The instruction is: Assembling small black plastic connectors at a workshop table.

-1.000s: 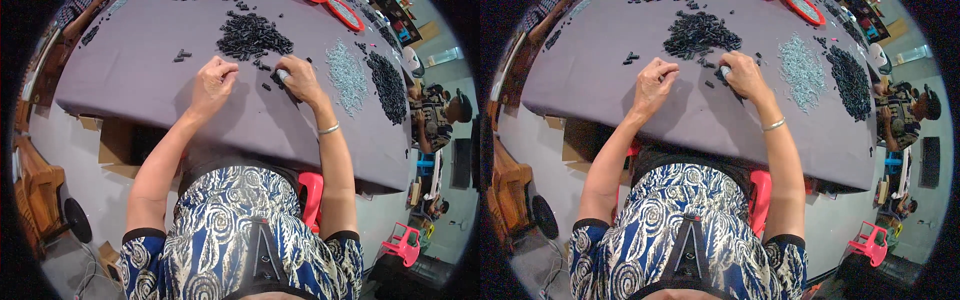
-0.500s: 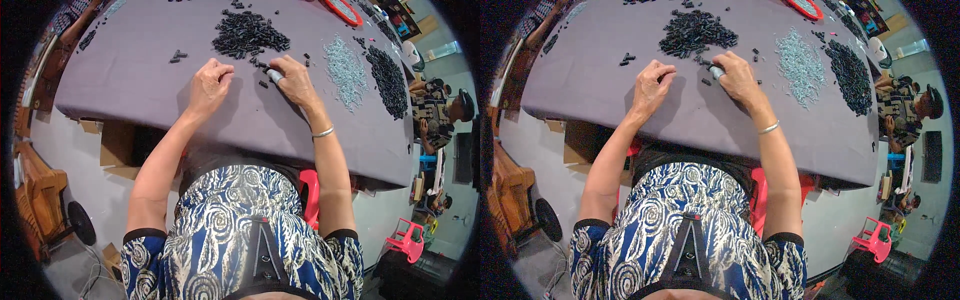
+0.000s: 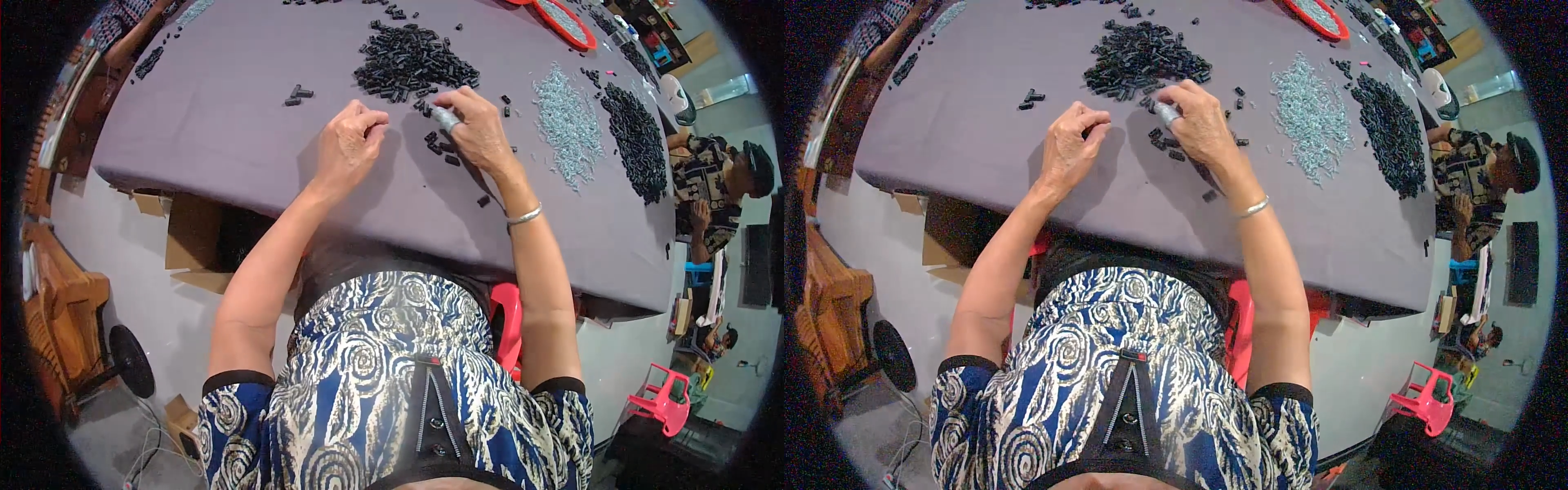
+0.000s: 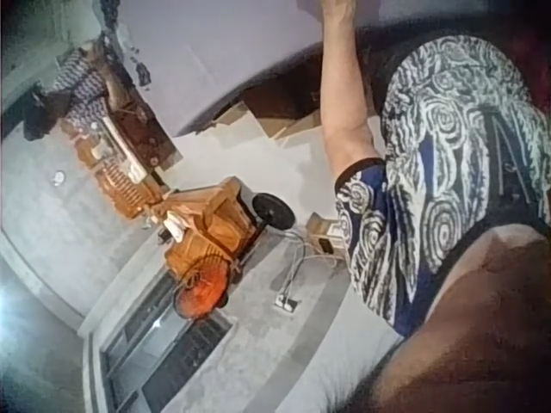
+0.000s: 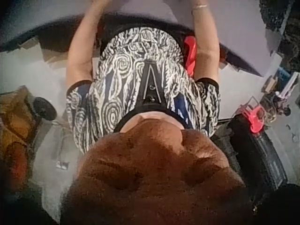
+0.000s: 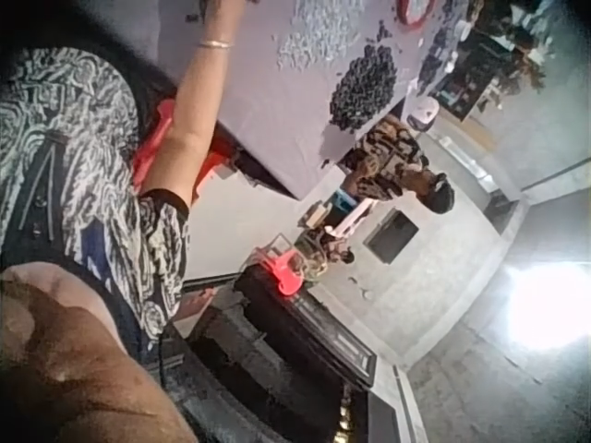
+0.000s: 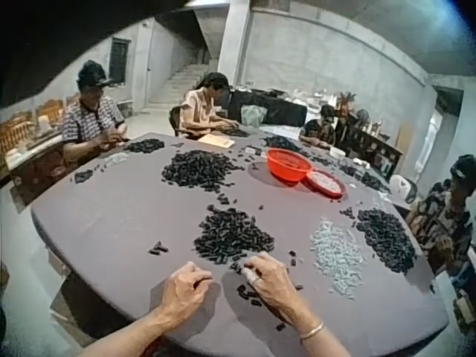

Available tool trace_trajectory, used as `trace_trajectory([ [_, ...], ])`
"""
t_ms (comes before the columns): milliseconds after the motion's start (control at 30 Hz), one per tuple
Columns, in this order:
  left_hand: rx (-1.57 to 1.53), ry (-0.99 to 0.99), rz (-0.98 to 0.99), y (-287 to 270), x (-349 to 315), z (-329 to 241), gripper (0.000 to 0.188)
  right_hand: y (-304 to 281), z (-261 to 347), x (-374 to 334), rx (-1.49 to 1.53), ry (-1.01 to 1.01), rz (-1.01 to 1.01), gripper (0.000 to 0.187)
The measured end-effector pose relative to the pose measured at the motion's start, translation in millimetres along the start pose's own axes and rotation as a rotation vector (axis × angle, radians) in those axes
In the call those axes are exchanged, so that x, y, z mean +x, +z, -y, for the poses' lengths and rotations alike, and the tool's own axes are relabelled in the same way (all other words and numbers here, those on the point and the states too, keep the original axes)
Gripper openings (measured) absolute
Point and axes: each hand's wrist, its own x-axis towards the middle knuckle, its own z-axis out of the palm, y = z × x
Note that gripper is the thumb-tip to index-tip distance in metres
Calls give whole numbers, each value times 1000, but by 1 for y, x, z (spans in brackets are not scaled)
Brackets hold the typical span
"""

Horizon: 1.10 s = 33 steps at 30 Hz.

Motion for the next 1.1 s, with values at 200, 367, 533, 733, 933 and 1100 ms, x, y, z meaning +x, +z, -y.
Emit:
trace_trajectory([
  [200,-17,9,-36,0,2,-3,9,19,-9,23,-94,-62,68,15],
  [367,-24,34,-34,2,3,2,10,0,-6,13,-69,9,84,16],
  [533,-43,-4,-30,1,2,2,10,-44,-4,-13,148,117,-2,20],
  [733,-28,-15,-10,1,1,2,9,-108,7,-71,29,387,359,19],
  [933,1,0,-19,2,1,0,8,-117,30,-130,-140,406,561,40],
  [1100,0,-10,8,0,2,-6,8,-102,39,-141,-52,574,361,28],
])
